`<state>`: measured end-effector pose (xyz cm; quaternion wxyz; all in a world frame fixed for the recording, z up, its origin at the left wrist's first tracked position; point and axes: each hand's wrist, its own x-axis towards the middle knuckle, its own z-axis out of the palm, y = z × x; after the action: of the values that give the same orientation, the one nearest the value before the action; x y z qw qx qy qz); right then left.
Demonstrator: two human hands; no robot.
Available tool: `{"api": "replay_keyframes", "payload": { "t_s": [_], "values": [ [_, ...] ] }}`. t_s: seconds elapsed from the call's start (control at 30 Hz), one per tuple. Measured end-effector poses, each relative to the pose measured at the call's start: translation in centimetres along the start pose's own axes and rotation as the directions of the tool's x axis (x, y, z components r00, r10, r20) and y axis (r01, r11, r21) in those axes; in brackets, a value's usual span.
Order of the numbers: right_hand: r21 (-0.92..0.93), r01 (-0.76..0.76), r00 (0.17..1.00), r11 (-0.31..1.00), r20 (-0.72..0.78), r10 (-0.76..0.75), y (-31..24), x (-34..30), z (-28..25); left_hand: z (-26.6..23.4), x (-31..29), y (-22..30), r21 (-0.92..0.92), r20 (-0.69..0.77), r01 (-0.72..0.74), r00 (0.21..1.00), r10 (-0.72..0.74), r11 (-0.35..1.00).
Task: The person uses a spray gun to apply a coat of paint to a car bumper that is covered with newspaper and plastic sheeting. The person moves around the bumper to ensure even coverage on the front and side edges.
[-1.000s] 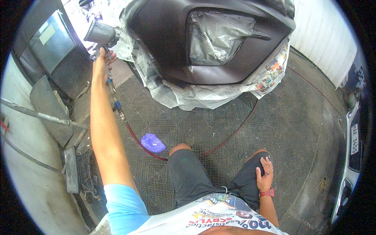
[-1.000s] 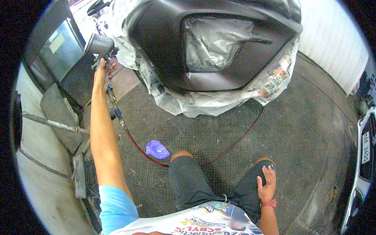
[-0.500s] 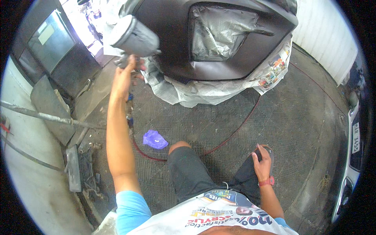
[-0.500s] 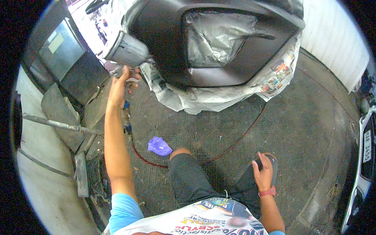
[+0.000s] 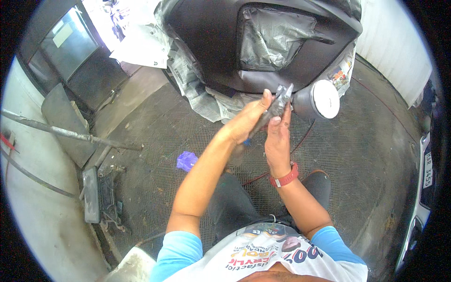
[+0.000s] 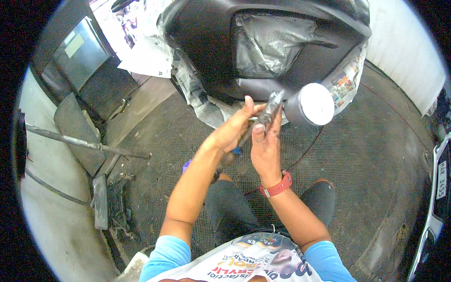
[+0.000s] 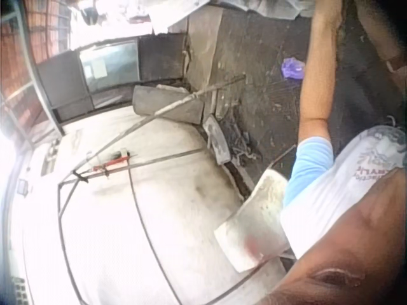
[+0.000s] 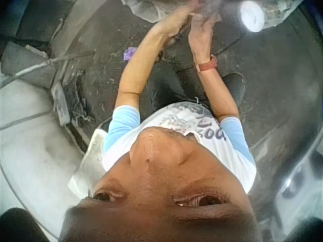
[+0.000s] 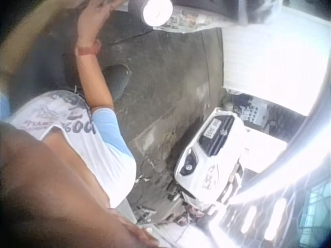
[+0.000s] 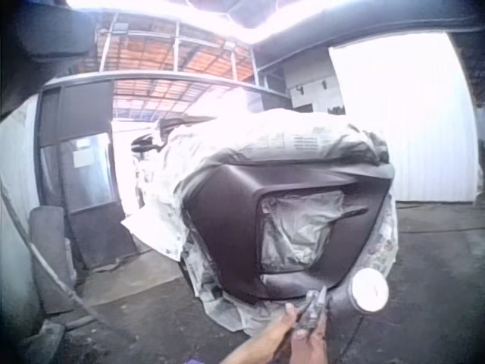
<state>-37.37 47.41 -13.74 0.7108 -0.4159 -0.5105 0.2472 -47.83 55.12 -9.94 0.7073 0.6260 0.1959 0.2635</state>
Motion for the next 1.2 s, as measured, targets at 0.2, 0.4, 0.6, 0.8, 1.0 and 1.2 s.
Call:
{"api": "replay_keyframes", "payload": {
  "t_s": [0.2, 0.4, 0.6, 0.8, 1.0, 1.2],
  "values": [
    [-0.066, -0.281, 0.923, 0.957, -0.293, 0.251, 4.5, 0.3, -0.2, 2.2, -0.2, -4.5, -0.095, -0.048, -0.054, 0.998, 0.05, 0.994],
    [0.438, -0.364, 0.839, 0.822, -0.23, 0.494, 5.2, 1.2, 0.3, 1.2, -11.5, -7.6, 0.461, -0.418, 0.063, 0.895, 0.154, 0.885],
    [0.373, -0.166, 0.927, 0.913, -0.256, 0.273, 0.7, 8.9, 0.3, 1.3, -25.5, -19.0, 0.429, -0.688, 0.587, 0.705, -0.173, 0.687],
    [0.186, -0.003, 0.982, 0.983, -0.187, 0.038, -3.0, 15.7, -0.3, -3.4, -19.3, -20.4, 0.787, -0.61, 0.556, 0.638, 0.47, 0.266],
    [-0.05, 0.04, 0.998, 0.998, 0.042, -0.038, -8.8, 19.5, -3.7, -0.9, -8.4, -19.2, 0.953, -0.25, 0.196, 0.94, 0.234, 0.231],
    [-0.113, -0.01, 0.973, 0.994, 0.228, 0.036, -5.3, 16.0, -4.8, 9.8, -5.8, -27.1, 0.888, -0.083, 0.046, 0.995, 0.06, 0.458]
  ]
}}
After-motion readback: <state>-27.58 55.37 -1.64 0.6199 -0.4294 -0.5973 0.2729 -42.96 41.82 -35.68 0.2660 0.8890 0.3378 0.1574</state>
